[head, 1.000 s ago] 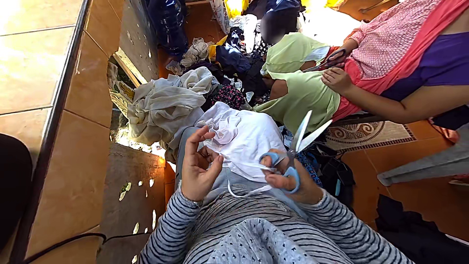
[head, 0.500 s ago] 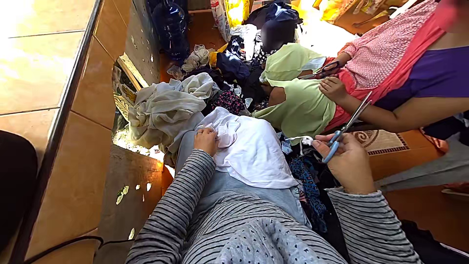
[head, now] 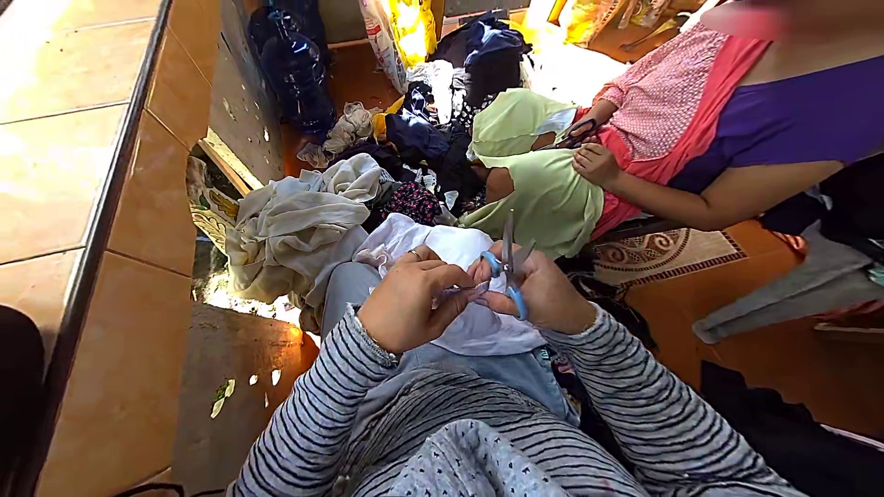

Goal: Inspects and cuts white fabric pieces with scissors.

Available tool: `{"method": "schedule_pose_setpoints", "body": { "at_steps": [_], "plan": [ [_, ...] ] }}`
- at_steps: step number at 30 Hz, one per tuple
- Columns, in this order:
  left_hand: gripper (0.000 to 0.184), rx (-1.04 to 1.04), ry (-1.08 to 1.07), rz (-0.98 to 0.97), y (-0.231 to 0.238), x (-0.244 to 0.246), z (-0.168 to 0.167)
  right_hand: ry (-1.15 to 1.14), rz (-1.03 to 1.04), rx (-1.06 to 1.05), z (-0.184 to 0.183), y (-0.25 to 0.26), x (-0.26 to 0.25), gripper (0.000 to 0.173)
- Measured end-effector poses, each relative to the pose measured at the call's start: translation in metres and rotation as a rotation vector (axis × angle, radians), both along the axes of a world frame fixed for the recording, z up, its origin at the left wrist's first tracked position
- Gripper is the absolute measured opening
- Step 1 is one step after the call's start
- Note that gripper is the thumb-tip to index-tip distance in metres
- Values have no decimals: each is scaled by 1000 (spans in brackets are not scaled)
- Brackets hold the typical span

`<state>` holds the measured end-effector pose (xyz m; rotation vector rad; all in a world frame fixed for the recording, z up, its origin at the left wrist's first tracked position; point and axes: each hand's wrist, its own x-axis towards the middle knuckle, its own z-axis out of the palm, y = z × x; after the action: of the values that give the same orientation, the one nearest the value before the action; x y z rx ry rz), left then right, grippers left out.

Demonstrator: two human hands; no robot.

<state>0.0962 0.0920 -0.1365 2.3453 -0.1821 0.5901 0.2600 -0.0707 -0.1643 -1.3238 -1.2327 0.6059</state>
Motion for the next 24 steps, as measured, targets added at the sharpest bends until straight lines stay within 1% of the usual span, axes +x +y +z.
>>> {"method": "schedule_pose_setpoints", "body": {
  "at_steps": [4,5,6,9,12,14,16,18,20,22,24],
  "plan": [
    [25,-41,22,-2,29,-16,0,-6,7,21,5,-5,30,19],
    [25,-16,34,7,36,-18,-1,-36,-22,12,7,-8,38,19],
    [25,54,44,45,42,-19,-2,-92,-72,-5,10,-11,46,19],
    [19,340,42,237,53,-14,0,-385,-267,-56,22,-20,64,24],
    [12,505,-78,406,49,-3,9,-740,-473,21,36,-31,69,23],
    [11,547,-175,468,40,3,10,-893,-572,118,38,-38,64,20],
    [14,518,-205,458,25,3,-2,-960,-621,170,26,-48,55,20],
    [17,458,-177,403,7,-5,-33,-972,-590,156,-2,-64,44,18],
    [16,370,-59,311,-12,-20,-70,-925,-471,60,-35,-84,27,16],
    [15,226,143,157,-28,-36,-101,-767,-371,-56,-69,-104,7,18],
    [21,133,292,44,-37,-44,-117,-548,-378,-152,-94,-119,-15,21]
  ]
}}
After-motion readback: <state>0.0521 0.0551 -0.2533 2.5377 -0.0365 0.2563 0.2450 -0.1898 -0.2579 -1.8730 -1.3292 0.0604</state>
